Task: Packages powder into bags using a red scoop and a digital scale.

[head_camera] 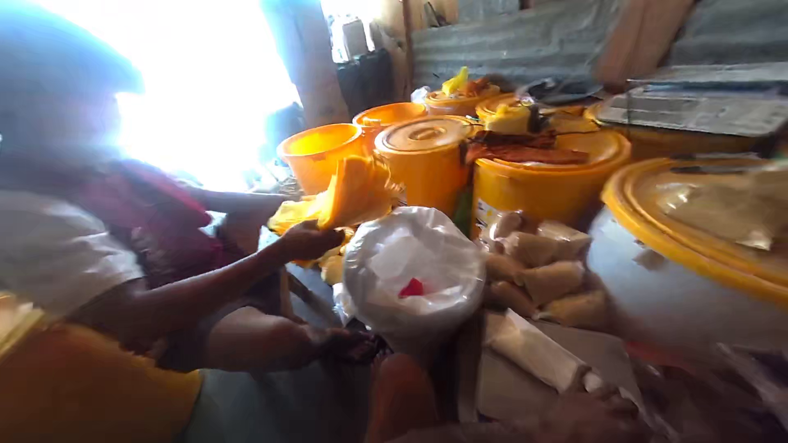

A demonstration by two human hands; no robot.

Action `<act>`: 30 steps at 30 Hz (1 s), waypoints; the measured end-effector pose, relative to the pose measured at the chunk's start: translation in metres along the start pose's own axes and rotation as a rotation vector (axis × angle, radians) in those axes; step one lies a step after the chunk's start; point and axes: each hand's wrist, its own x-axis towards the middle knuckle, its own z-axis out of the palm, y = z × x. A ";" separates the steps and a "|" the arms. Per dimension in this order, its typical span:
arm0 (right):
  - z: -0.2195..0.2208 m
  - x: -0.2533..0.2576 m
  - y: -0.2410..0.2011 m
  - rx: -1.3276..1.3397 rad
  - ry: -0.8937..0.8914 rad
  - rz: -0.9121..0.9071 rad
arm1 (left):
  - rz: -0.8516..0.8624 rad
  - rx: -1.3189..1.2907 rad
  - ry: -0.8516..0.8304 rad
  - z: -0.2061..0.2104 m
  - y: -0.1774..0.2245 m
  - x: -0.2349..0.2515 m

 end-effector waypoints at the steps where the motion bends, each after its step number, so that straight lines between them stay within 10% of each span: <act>1: -0.003 -0.003 -0.011 -0.021 0.028 -0.013 | -0.030 -0.049 0.012 -0.005 0.002 -0.002; 10: -0.001 -0.005 -0.016 0.041 0.052 0.222 | -0.262 -0.472 0.208 -0.060 -0.019 0.017; 18: 0.011 -0.006 -0.022 0.209 -0.423 0.191 | -0.256 -0.614 0.526 -0.099 -0.044 0.026; 30: 0.071 -0.003 -0.087 0.190 0.281 -0.504 | -0.257 -1.059 0.789 -0.155 -0.057 0.004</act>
